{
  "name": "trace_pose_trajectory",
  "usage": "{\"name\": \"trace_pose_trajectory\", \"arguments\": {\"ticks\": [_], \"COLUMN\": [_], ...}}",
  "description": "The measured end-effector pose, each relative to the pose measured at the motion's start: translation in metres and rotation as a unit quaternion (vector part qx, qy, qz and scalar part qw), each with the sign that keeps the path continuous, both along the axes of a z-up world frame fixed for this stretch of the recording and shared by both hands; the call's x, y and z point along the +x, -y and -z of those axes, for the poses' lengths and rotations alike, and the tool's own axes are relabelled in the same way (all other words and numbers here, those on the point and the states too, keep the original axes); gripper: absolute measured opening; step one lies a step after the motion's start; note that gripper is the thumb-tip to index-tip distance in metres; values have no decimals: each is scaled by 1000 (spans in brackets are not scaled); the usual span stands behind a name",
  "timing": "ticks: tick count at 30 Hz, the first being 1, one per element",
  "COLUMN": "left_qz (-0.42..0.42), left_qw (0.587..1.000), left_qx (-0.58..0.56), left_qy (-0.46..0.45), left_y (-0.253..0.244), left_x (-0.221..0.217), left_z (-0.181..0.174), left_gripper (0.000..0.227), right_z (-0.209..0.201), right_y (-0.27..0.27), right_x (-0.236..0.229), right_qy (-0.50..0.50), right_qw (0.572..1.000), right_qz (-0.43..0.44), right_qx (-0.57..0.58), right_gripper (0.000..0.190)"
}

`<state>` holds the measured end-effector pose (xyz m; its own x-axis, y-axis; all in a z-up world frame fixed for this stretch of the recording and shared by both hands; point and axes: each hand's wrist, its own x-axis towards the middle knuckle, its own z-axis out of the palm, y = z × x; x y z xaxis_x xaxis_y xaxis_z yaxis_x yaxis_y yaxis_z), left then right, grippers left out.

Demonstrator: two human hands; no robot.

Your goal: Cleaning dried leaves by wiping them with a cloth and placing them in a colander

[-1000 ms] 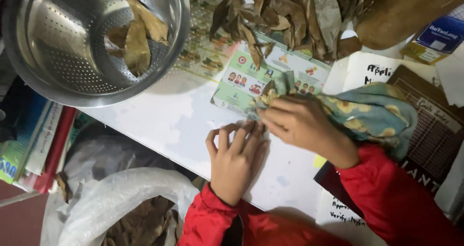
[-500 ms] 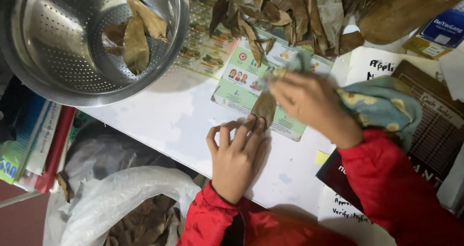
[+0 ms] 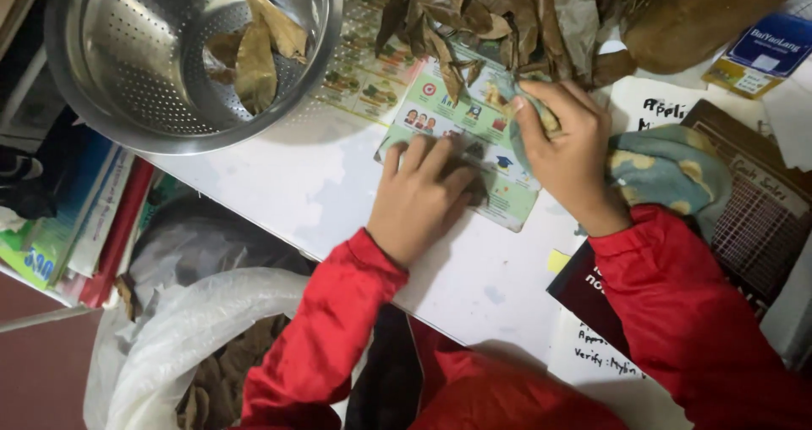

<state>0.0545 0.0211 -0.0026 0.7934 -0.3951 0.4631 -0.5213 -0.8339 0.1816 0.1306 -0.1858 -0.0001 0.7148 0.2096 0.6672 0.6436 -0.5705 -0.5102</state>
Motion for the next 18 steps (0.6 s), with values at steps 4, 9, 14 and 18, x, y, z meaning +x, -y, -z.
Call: {"name": "trace_pose_trajectory", "arguments": {"ticks": [4,9,14,18], "left_qz": [-5,-115,-148,-90], "left_qw": [997,992,988,984], "left_qx": [-59,-8,-49,-149], "left_qy": [-55,-50,-13,-42], "left_y": [3,23,36,32], "left_x": [-7,-35,-56,-73], "left_z": [5,6,1,-3], "left_gripper": [33,58,50,41], "right_z": [-3,-4,-23,-16], "right_y": [1,0,-18,-16], "right_x": [-3,-6,-28,-20], "right_qy": [-5,12,-5,-32], "right_qw": [1000,999,984,974], "right_qz": [-4,-41,-121,-104], "right_qx": [9,-14,-133,-200], "right_gripper": [10,10,9,6]}}
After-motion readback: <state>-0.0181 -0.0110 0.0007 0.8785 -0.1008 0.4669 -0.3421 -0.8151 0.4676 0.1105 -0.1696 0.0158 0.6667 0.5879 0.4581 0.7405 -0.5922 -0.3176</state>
